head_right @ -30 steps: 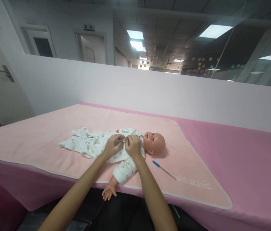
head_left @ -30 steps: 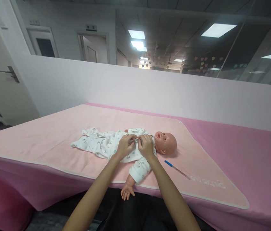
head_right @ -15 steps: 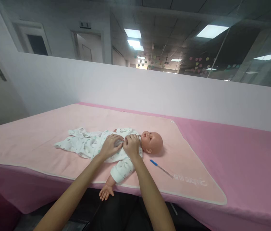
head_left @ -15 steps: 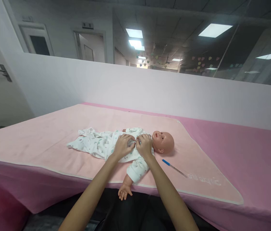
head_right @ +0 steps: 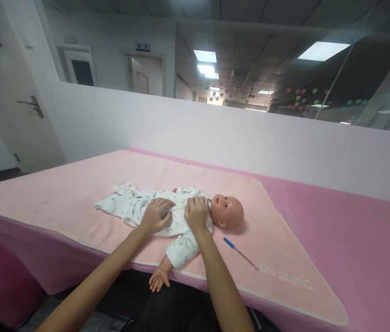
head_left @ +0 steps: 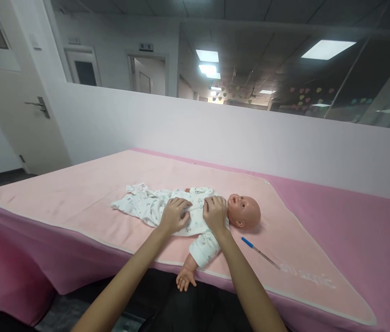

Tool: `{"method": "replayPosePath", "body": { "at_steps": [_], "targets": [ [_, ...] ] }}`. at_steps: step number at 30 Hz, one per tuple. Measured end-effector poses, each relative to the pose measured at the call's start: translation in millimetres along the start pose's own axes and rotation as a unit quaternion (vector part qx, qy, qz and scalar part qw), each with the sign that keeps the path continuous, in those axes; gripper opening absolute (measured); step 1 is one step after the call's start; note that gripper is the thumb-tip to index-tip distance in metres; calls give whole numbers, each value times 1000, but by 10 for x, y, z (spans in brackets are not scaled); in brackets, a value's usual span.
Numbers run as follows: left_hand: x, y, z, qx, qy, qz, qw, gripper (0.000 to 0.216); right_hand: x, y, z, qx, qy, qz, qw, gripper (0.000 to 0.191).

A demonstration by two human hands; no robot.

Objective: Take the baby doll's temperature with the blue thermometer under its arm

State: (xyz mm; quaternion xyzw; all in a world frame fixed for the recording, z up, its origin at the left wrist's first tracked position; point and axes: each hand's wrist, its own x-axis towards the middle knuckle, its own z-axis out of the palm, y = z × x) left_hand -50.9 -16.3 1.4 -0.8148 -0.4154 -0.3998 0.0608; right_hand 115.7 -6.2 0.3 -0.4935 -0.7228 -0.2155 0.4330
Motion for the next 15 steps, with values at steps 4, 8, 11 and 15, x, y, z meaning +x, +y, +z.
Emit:
{"method": "replayPosePath", "body": {
  "at_steps": [4, 8, 11, 15],
  "targets": [
    [-44, -14, -17, 18, 23, -23, 999, 20, 6, -164, 15, 48, -41, -79, 995, 16],
    [-44, 24, 29, 18, 42, -25, 999, 15, -17, -252, 63, 74, -93, -101, 988, 15],
    [-51, 32, 54, 7, 49, -23, 999, 14, -35, -238, 72, 85, -88, -83, 989, 15],
    [-64, 19, 68, -4, 58, -35, 998, 12, -52, -215, 63, 102, -68, -66, 990, 12]
  ]
}}
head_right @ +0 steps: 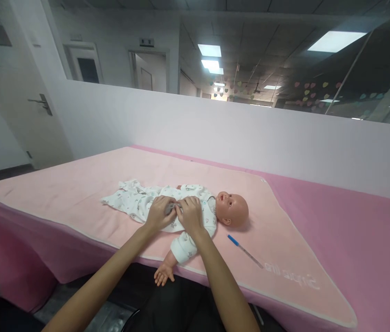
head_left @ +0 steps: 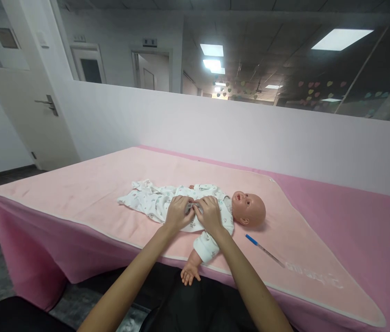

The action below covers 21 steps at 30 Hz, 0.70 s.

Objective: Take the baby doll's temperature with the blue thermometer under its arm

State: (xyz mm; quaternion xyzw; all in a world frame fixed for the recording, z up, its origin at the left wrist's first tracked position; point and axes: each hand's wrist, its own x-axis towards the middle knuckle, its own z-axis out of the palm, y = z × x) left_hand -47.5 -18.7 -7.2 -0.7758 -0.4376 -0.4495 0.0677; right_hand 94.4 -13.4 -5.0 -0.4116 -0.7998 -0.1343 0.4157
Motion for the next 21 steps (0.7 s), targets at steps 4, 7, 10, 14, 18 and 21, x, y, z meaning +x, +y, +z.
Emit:
{"method": "replayPosePath", "body": {
  "at_steps": [4, 7, 10, 14, 18, 21],
  "targets": [
    [-10, -20, 12, -31, 20, -8, 999, 11, -10, -4, 4, 13, 16, 1, 1000, 10],
    [-19, -38, 23, -49, 39, -17, 998, 10, -11, -2, 10, 13, 25, 2, 1000, 11],
    [-23, -56, 31, -64, 53, -33, 996, 9, -12, 8, 15, 12, 30, 0, 999, 12],
    [-3, -80, 29, -114, 51, -73, 989, 13, -22, 18, 25, 23, 26, 0, 999, 15],
    [28, -108, 19, -228, 22, -137, 964, 22, -36, 20, 40, 22, 12, 1, 1000, 16],
    [29, -113, 5, -272, 10, -153, 950, 25, -36, 18, 43, -2, -3, -7, 1000, 18]
  ]
}}
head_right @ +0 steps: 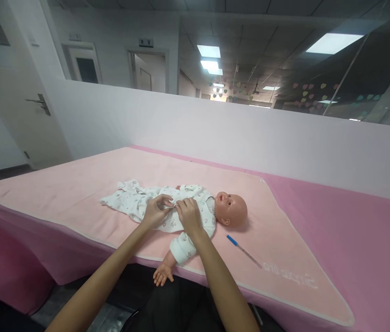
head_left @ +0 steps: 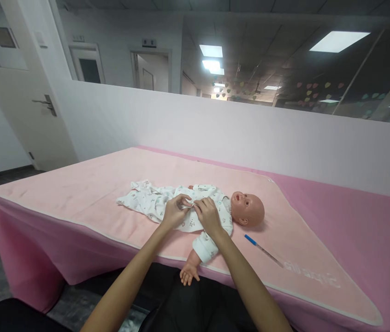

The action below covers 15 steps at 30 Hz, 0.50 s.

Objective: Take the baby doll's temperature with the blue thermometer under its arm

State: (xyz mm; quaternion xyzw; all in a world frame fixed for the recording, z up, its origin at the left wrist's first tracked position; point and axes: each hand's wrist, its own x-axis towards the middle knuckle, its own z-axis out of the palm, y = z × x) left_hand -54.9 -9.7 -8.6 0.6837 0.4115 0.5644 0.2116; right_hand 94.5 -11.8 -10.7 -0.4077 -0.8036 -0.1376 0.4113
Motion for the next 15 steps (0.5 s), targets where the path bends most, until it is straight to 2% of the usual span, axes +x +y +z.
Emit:
{"method": "replayPosePath", "body": {
  "at_steps": [8, 15],
  "targets": [
    [-43, 65, -4, 64, 32, 43, 997, 27, 25, -32, -35, -16, -7, 15, 1000, 22],
    [-13, -19, -7, -25, 29, -22, 999, 29, 25, -21, -18, -19, -12, 11, 1000, 18]
  ]
}}
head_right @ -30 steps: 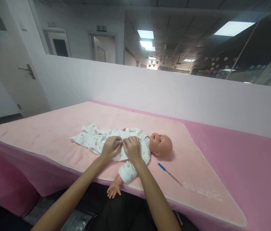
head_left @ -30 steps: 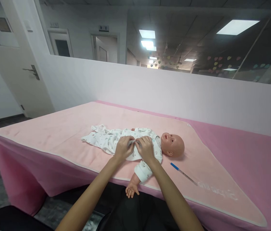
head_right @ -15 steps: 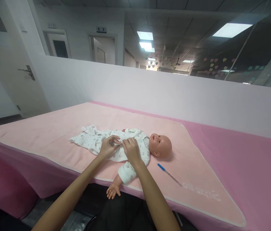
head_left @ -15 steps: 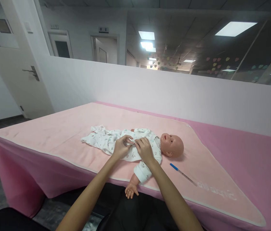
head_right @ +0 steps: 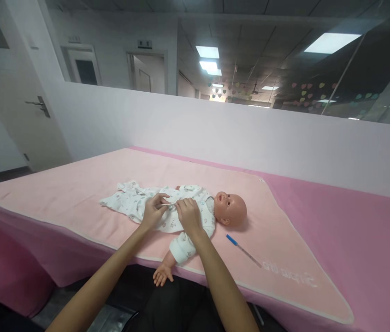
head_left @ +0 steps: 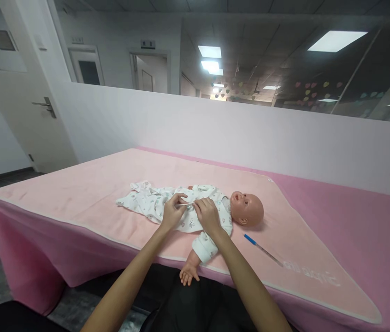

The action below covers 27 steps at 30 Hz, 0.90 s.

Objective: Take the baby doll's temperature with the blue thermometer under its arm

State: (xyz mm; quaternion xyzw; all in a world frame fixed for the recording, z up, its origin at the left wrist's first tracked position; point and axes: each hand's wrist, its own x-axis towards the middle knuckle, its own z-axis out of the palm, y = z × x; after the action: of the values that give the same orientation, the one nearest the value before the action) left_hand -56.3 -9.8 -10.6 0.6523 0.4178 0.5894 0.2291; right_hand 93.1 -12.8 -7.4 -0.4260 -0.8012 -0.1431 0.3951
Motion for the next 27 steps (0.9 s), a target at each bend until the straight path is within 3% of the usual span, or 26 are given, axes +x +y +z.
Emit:
{"method": "replayPosePath", "body": {
  "at_steps": [6, 14, 22, 27],
  "targets": [
    [17, -5, 4, -16, -30, -21, 999, 28, 1, -3, 9, -15, -6, -9, 1000, 16],
    [-32, 113, -38, 171, 43, 111, 978, 12, 2, -5, 15, 0, 14, 22, 1000, 16],
    [-51, 159, 31, 325, -21, 153, 933, 10, 12, 6, -35, -24, 69, 84, 994, 15],
    [-57, 163, 6, 346, -11, 145, 927, 11, 6, 29, -34, -54, 86, 136, 985, 16]
  ]
}}
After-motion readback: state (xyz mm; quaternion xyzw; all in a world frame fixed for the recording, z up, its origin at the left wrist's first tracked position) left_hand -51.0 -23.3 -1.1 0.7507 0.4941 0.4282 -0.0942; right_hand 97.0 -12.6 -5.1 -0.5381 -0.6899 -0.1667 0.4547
